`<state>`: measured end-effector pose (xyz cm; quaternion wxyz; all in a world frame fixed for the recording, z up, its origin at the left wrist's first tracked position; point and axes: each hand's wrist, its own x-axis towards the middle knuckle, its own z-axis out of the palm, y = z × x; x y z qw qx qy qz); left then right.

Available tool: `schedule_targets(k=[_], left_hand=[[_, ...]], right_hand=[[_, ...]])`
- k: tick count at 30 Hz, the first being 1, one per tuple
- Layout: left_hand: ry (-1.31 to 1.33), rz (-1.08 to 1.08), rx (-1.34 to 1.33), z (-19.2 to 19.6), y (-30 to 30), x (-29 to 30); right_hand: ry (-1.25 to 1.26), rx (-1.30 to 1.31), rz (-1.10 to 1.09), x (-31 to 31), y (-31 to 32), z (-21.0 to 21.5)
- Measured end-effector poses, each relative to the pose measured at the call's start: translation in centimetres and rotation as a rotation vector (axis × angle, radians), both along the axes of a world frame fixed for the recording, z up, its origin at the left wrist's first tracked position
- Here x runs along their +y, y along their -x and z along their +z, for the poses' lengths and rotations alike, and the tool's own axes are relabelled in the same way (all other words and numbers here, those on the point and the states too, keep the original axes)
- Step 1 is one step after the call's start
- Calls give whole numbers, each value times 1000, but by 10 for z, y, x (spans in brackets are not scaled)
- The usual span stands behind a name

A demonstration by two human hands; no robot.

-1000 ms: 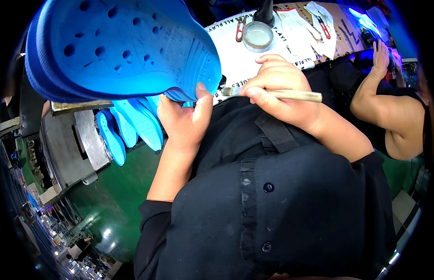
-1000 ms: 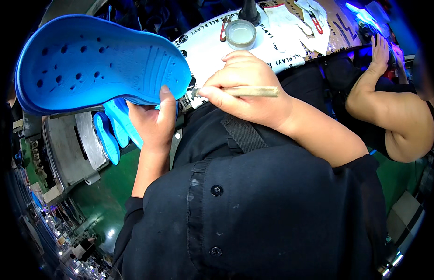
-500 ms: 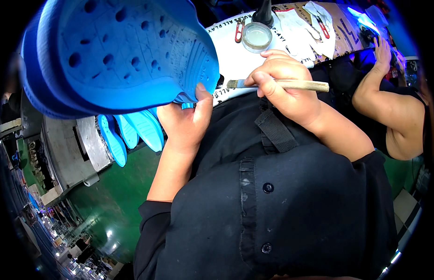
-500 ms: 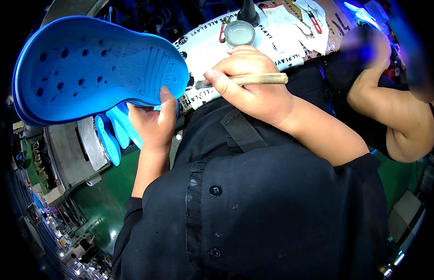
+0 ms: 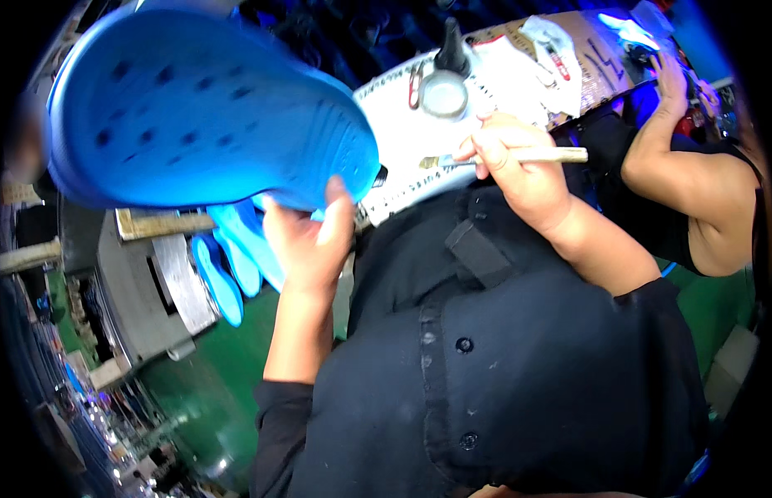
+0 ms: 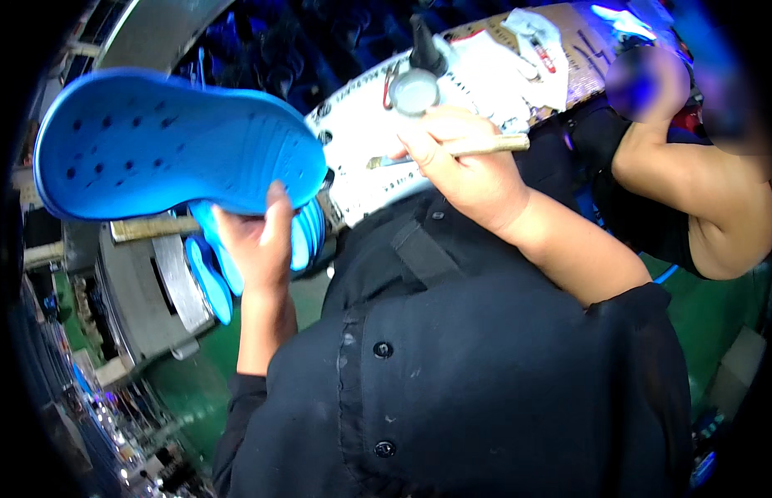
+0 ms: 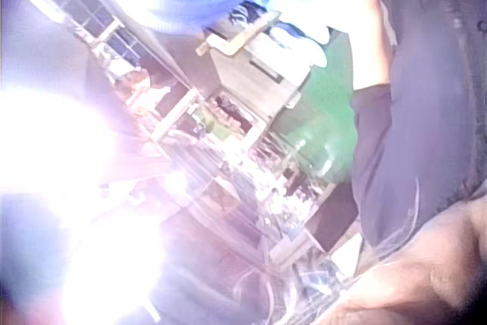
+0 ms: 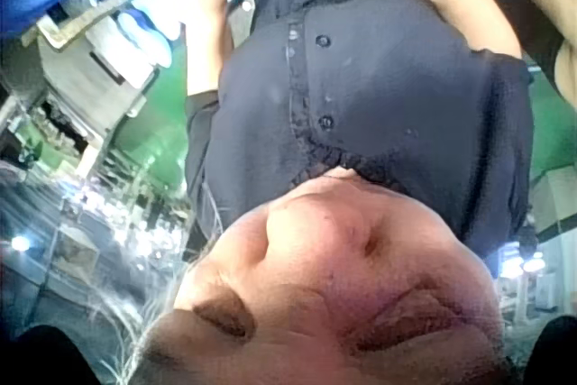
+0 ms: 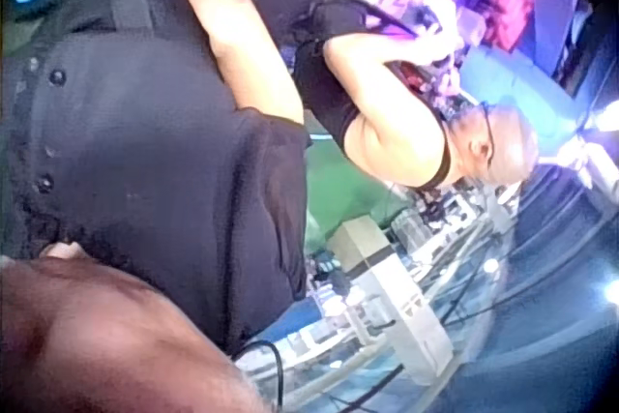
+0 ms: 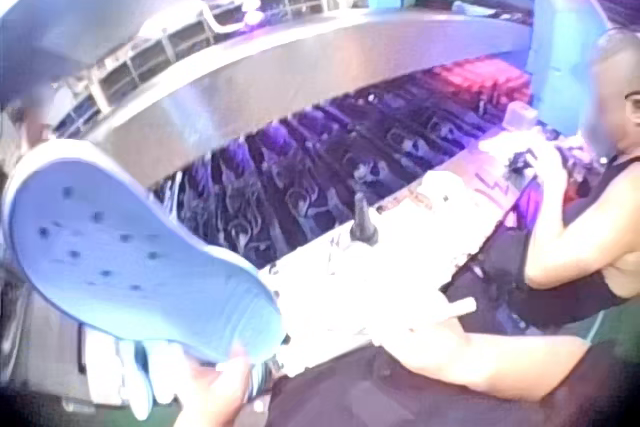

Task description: The person paints the soles of blue clog-style shoes using a small brush and a container of white paint. They repeatedly dip the brush into the paint and apply it to the textured bottom of the shoes, handling them one at a time and placing them on a nearby surface after finishing each one.

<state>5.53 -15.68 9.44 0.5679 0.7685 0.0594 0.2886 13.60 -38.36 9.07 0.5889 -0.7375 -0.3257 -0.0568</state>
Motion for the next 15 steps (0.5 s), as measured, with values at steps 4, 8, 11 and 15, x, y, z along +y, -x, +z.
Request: schedule_targets(k=[4, 8, 11, 15], left_hand=[[282, -268, 254, 66, -5, 1], [588, -712, 509, 106, -21, -10], [543, -1079, 677, 131, -72, -58], [599, -1318, 327, 183, -212, -127]], right_hand=[[-67, 123, -169, -26, -5, -16], [-110, 230, -203, -49, -7, -5], [-62, 229, -264, -77, -10, -18], [-230, 382, -246, -84, -17, -25]])
